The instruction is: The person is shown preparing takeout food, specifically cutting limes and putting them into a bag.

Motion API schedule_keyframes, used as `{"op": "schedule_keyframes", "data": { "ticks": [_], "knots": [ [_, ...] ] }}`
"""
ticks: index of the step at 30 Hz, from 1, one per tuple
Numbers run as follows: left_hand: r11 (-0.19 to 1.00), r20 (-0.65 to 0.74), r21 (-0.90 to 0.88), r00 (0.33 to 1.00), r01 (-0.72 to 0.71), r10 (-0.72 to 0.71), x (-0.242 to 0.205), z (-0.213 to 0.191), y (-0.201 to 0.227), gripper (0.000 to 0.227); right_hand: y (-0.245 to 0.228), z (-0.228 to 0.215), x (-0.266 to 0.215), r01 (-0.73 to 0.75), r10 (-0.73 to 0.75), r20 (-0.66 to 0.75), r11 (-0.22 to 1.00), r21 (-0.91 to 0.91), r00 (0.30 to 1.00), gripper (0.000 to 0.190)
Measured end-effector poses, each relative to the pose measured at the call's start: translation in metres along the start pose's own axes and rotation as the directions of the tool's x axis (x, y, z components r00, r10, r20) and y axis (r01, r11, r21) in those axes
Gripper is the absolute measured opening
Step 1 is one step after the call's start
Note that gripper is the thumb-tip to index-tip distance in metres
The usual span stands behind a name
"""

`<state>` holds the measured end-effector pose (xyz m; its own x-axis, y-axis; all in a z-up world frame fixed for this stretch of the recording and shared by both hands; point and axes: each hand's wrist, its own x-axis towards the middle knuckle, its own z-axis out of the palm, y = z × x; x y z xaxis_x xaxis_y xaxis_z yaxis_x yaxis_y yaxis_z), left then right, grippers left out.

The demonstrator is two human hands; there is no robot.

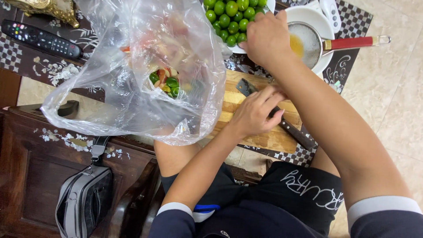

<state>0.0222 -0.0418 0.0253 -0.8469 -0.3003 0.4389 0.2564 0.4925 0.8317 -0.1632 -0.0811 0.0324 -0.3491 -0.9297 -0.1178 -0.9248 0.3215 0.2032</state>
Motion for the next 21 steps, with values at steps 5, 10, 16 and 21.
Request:
{"op": "schedule_keyframes", "data": {
  "ticks": [5, 10, 16, 21],
  "knots": [
    [0.994, -0.006, 0.104, 1.0, 0.017, -0.016, -0.002, -0.003, -0.013, 0.032, -0.005, 0.018, 0.001, -0.028, 0.027, -0.069, 1.0, -0.008, 0.997, 0.043],
    [0.992, -0.157, -0.059, 0.98, 0.113, -0.121, -0.012, -0.021, -0.032, 0.028, 0.003, -0.011, -0.019, -0.005, 0.03, -0.186, 0.991, 0.136, 0.982, 0.04],
    [0.966, -0.331, -0.182, 0.913, 0.184, -0.237, -0.012, -0.037, -0.002, 0.046, 0.008, -0.065, -0.11, 0.098, 0.032, -0.277, 0.89, 0.445, 0.96, 0.032],
    [1.0, -0.286, 0.027, 0.958, 0.004, 0.004, -0.021, -0.044, 0.025, 0.054, -0.017, -0.083, -0.175, 0.14, 0.062, -0.255, 0.699, 0.701, 0.965, 0.029]
  ]
}}
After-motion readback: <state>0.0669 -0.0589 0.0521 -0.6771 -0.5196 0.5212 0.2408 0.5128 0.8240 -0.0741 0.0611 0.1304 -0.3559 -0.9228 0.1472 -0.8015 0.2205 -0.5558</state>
